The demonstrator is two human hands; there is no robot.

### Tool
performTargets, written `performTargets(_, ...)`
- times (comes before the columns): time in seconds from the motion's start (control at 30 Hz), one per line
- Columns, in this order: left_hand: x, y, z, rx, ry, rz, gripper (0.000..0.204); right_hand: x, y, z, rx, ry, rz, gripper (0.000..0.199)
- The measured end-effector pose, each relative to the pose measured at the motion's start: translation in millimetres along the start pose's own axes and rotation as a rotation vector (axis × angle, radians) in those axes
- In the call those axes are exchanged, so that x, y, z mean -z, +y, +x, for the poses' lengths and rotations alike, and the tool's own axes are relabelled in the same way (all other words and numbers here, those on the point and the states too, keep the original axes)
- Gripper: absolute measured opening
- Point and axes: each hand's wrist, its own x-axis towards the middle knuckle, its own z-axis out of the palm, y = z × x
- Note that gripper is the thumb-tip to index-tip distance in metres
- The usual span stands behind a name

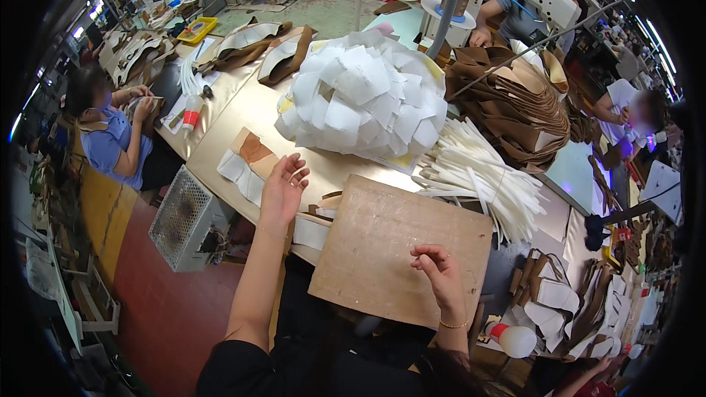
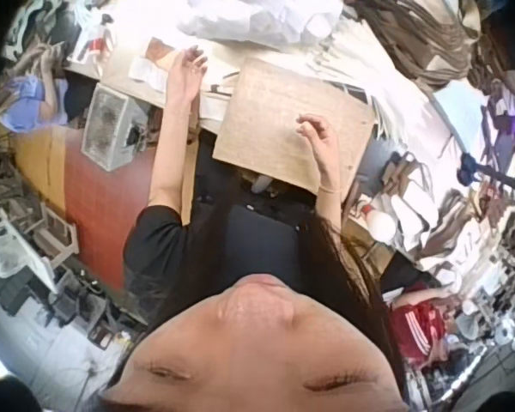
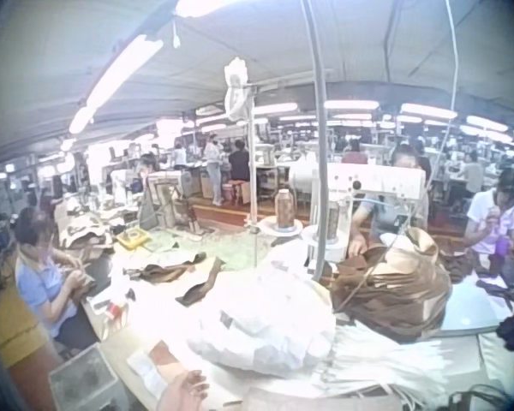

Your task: The person wipes a rectangular board with a white cloth, then picks up white cord-like pieces and arranges them in parallel rows on the board. The person continues to add more cords, aligning them neatly across the surface.

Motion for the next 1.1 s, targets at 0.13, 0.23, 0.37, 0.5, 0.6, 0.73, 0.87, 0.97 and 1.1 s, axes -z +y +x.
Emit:
performTargets(0.13, 26.3, 4.0, 40.9, -0.066, 0.047, -0.113, 0.029, -11.3, 9.8, -15.6, 0.068, -0.061, 0.011, 0.022)
performTargets(0.23, 39.7, 14.7, 67.7, -0.088, 0.053, -0.183, 0.028, -32.9, 18.2, -27.8, 0.189, -0.235, -0.126, 0.023)
performTargets(0.37, 53.7, 9.3, 65.7, -0.047, -0.014, -0.142, 0.026, -95.2, 38.8, -54.6, 0.145, -0.493, -0.243, 0.036)
performTargets(0.5, 45.1, -7.8, 35.5, 0.05, -0.186, 0.02, 0.024, -150.3, 70.9, -80.9, 0.442, -0.632, -0.198, 0.055)
performTargets(0.6, 20.5, -16.5, 9.7, 0.083, -0.337, 0.25, 0.024, -168.9, 108.1, -102.3, 0.241, -0.897, -0.128, 0.058)
performTargets(0.73, -2.7, -12.1, -5.5, -0.028, -0.443, 0.265, 0.023, -174.2, 151.9, -131.8, -0.097, -0.98, -0.081, 0.051)
performTargets(0.87, 23.5, 6.9, 27.3, -0.048, -0.314, 0.062, 0.024, -173.4, 165.2, -141.4, -0.189, -0.939, -0.056, 0.046)
performTargets(0.97, 57.4, 26.0, 83.2, -0.175, -0.223, 0.117, 0.023, -172.8, 166.4, -135.9, -0.247, -0.954, -0.036, 0.048)
performTargets(1.1, 67.6, 54.2, 142.8, -0.443, -0.112, 0.554, 0.041, -177.4, 186.2, -114.9, -0.353, -1.0, -0.038, 0.055)
